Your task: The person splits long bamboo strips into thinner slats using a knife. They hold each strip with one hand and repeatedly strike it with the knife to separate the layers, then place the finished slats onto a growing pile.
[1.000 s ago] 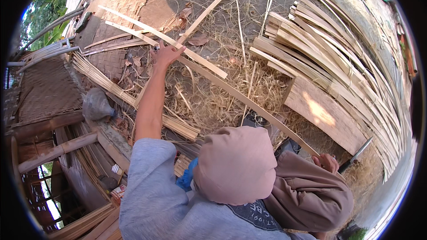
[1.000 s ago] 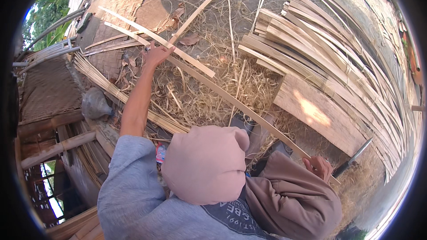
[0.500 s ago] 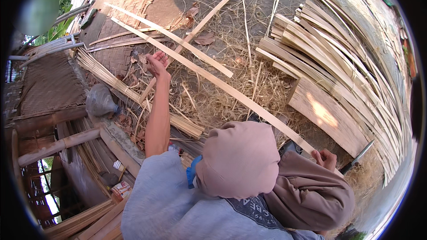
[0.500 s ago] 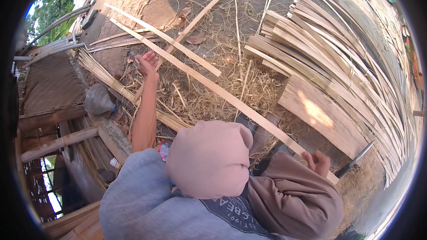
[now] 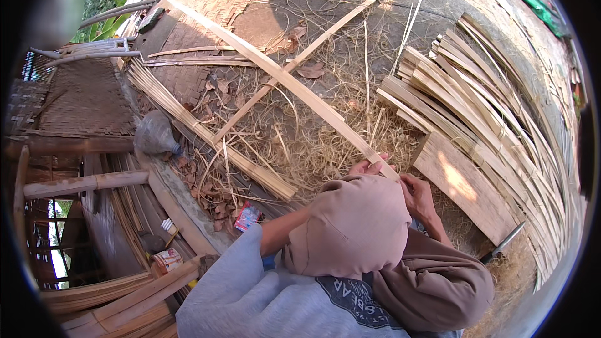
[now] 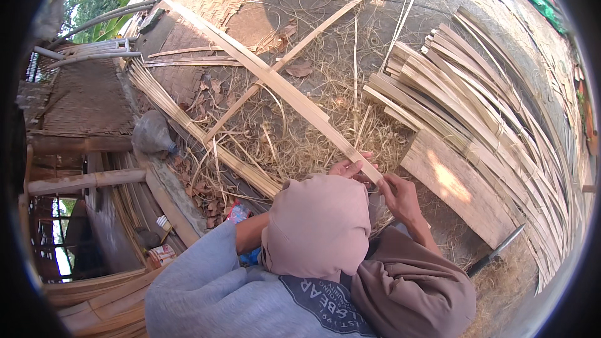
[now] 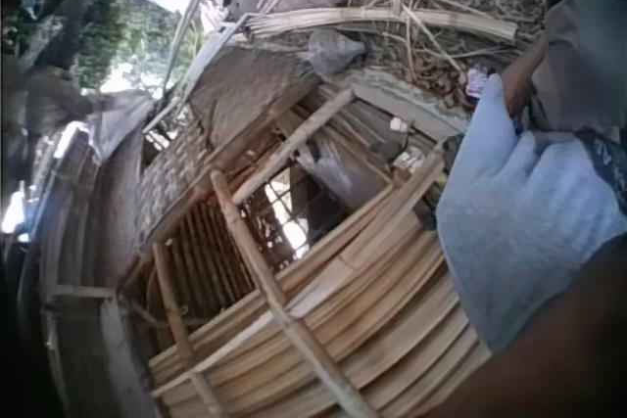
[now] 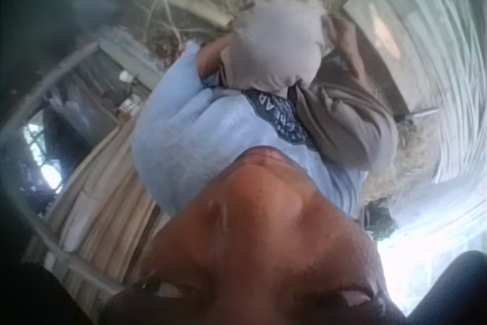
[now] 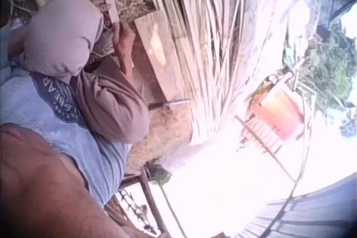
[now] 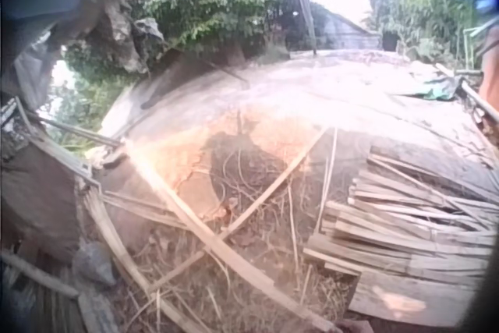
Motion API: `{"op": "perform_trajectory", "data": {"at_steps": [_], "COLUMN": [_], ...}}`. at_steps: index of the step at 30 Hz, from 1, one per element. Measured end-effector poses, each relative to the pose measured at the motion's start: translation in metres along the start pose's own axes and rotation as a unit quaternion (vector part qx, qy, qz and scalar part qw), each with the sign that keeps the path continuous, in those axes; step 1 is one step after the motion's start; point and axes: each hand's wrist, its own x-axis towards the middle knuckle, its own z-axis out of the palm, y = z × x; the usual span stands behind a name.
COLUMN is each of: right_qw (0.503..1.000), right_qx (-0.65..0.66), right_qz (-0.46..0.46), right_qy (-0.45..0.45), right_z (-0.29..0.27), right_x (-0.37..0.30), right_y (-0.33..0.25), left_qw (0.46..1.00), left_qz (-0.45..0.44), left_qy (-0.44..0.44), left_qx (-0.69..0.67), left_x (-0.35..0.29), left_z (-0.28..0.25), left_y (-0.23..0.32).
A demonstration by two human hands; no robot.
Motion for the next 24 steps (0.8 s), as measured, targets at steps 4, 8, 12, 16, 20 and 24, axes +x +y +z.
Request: {"op": "perform_trajectory", "data": {"at_steps": [4,8,12,16,20,24], "right_qw": [0.988,0.995,0.991,0.984,0.983,0.981], "right_qx": [-0.144,0.075,0.078,0.117,0.104,0.124], "right_qz": [0.011,0.046,0.081,0.108,0.115,0.12], "right_qy": [-0.046,0.045,0.076,0.074,0.095,0.093], "right_z": [0.004,-0.025,-0.034,-0.027,-0.042,-0.043], "right_x": [0.024,0.013,-0.018,-0.031,-0.033,-0.033], "right_y": [-0.043,-0.011,0.002,0.015,0.017,0.018], "left_qw": [0.995,0.985,0.951,0.926,0.962,0.973], "left_qz": [0.019,0.033,0.075,0.13,0.098,0.067], "left_qy": [0.075,0.168,0.278,0.318,0.234,0.212], "left_qx": [-0.063,-0.019,-0.109,-0.156,-0.102,-0.066], "left_x": [0.028,0.067,0.102,0.11,0.106,0.102], "left_z": [-0.071,-0.123,-0.19,-0.22,-0.182,-0.205], "left_y": [0.018,0.077,0.132,0.162,0.143,0.117]}}
